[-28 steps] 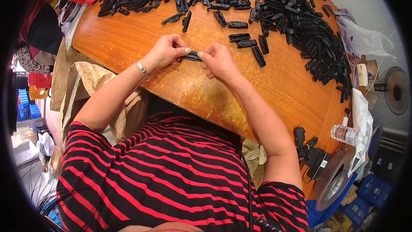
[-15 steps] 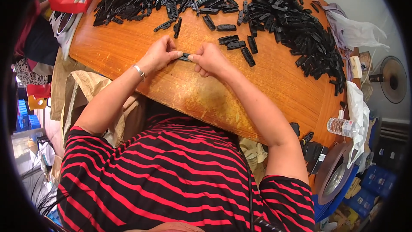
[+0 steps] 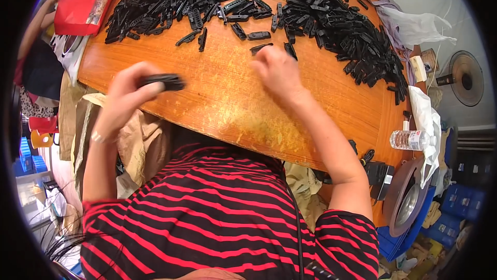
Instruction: Inspecting and sorting small black plastic components on a wooden workbench.
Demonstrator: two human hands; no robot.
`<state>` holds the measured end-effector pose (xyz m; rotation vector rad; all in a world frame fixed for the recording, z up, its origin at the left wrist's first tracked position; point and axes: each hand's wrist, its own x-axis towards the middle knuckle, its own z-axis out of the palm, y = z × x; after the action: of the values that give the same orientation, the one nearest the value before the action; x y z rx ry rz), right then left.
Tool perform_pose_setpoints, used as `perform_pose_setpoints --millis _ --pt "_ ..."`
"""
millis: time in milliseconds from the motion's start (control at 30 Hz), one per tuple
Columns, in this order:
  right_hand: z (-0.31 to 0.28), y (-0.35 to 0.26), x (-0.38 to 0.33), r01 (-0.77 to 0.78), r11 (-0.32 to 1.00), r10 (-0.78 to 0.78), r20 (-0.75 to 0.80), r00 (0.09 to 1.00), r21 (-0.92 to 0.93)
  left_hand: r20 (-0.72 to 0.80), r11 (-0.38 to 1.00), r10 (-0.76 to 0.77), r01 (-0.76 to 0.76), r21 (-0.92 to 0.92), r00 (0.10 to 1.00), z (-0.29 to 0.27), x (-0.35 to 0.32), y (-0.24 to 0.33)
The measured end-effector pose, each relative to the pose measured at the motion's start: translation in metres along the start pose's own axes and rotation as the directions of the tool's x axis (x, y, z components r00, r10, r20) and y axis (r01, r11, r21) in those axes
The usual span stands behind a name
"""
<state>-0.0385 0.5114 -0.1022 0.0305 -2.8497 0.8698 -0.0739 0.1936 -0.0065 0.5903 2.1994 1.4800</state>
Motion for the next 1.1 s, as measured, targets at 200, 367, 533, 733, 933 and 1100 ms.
perform_pose_setpoints --millis 200,367,533,733,933,1100 --pt "0.007 0.050 0.011 0.108 0.927 -0.173 -0.156 0.972 -0.359 -0.258 0.971 -0.233 0.211 -0.112 0.937 -0.085 -0.143 -0.014" --pt "0.013 0.046 0.018 0.236 0.879 -0.278 -0.043 0.960 -0.413 -0.360 0.821 -0.198 0.355 0.447 0.912 -0.086 -0.161 -0.050" --pt "0.017 0.010 0.014 0.225 0.968 -0.238 -0.116 0.964 -0.114 -0.443 0.969 0.077 0.038 0.246 0.893 -0.070 -0.061 -0.022" --pt "0.052 -0.048 -0.001 0.015 0.988 -0.030 0.093 0.995 0.157 -0.039 0.746 0.079 -0.033 0.665 0.996 -0.012 0.094 -0.033" --pt "0.085 -0.050 -0.013 0.182 0.980 -0.174 -0.101 0.980 0.085 -0.162 0.546 -0.084 0.181 0.818 0.983 0.041 0.164 -0.070" --pt "0.083 -0.034 -0.005 0.156 0.982 -0.150 -0.063 0.987 0.106 -0.190 0.659 -0.076 0.192 0.728 0.979 0.040 0.164 -0.088"
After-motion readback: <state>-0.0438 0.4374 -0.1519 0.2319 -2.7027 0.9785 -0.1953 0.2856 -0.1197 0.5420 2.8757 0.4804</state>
